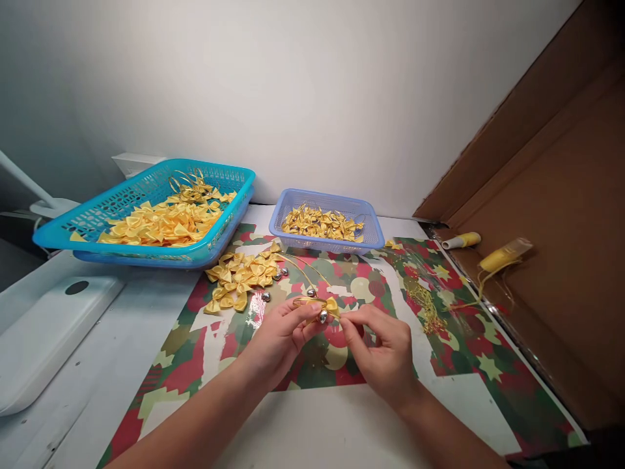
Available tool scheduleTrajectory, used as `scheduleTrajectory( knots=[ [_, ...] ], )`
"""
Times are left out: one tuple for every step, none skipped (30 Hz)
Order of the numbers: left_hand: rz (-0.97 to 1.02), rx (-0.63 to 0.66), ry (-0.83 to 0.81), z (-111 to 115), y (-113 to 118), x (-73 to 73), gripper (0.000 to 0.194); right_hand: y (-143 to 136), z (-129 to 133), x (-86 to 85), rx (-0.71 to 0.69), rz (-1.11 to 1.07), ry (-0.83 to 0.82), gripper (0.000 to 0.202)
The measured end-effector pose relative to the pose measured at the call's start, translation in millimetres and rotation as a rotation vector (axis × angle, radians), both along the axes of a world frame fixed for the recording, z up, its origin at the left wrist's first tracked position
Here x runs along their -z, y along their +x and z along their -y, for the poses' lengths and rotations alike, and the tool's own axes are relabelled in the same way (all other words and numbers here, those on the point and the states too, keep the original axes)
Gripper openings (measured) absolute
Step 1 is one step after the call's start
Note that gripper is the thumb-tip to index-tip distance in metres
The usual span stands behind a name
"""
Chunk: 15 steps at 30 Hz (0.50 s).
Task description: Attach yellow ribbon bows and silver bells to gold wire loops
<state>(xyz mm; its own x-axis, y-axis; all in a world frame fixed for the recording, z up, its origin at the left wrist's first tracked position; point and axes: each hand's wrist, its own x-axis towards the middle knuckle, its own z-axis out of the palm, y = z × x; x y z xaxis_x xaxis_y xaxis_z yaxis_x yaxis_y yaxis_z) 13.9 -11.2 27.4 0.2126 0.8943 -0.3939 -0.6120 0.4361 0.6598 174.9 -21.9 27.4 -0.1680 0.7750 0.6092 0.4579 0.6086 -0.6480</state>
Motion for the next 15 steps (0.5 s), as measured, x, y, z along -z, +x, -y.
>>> scheduleTrajectory(
  knots=[
    [0.000, -0.002, -0.003, 0.2, 0.1, 0.4, 0.023, 0.1, 0.0, -0.2, -0.001, 0.002, -0.001, 0.017],
    [0.000, -0.005, -0.007, 0.3, 0.3, 0.7, 0.023, 0.2, 0.0, -0.3, -0.001, 0.003, -0.001, 0.017],
    [0.000, -0.008, -0.010, 0.4, 0.4, 1.0, 0.023, 0.3, -0.1, -0.3, 0.000, 0.004, -0.002, 0.017],
    [-0.001, -0.009, -0.012, 0.4, 0.6, 1.2, 0.023, 0.4, -0.3, -0.3, 0.001, 0.003, -0.003, 0.017],
    [-0.002, -0.009, -0.011, 0.3, 0.7, 1.3, 0.023, 0.4, -0.5, -0.3, 0.002, 0.002, -0.003, 0.017],
    [-0.002, -0.006, -0.008, 0.1, 0.8, 1.3, 0.023, 0.3, -0.7, -0.3, 0.002, 0.000, -0.002, 0.017],
    [-0.002, 0.001, -0.002, 0.0, 0.9, 1.2, 0.023, 0.2, -0.8, -0.3, 0.003, -0.002, -0.001, 0.017],
    [0.000, 0.009, 0.005, -0.2, 1.0, 1.1, 0.023, 0.0, -0.9, -0.5, 0.002, -0.004, 0.001, 0.017],
    [0.001, 0.019, 0.013, -0.3, 1.0, 0.9, 0.022, -0.2, -1.0, -0.7, 0.002, -0.005, 0.002, 0.017],
    [0.001, 0.028, 0.018, -0.4, 1.1, 0.6, 0.022, -0.3, -1.0, -1.1, 0.002, -0.005, 0.005, 0.017],
    [0.001, 0.036, 0.022, -0.3, 1.2, 0.3, 0.022, -0.5, -1.0, -1.4, -0.001, -0.004, 0.006, 0.017],
    [-0.002, 0.042, 0.024, -0.2, 1.3, -0.1, 0.021, -0.5, -0.9, -1.8, -0.003, -0.003, 0.006, 0.017],
    [-0.005, 0.046, 0.025, 0.0, 1.3, -0.4, 0.021, -0.5, -0.9, -2.2, -0.007, -0.002, 0.006, 0.018],
    [-0.008, 0.048, 0.026, 0.2, 1.3, -0.7, 0.020, -0.4, -0.8, -2.5, -0.010, -0.001, 0.006, 0.018],
    [-0.010, 0.051, 0.026, 0.5, 1.2, -1.0, 0.020, -0.2, -0.8, -2.7, -0.013, 0.000, 0.006, 0.018]
  ],
)
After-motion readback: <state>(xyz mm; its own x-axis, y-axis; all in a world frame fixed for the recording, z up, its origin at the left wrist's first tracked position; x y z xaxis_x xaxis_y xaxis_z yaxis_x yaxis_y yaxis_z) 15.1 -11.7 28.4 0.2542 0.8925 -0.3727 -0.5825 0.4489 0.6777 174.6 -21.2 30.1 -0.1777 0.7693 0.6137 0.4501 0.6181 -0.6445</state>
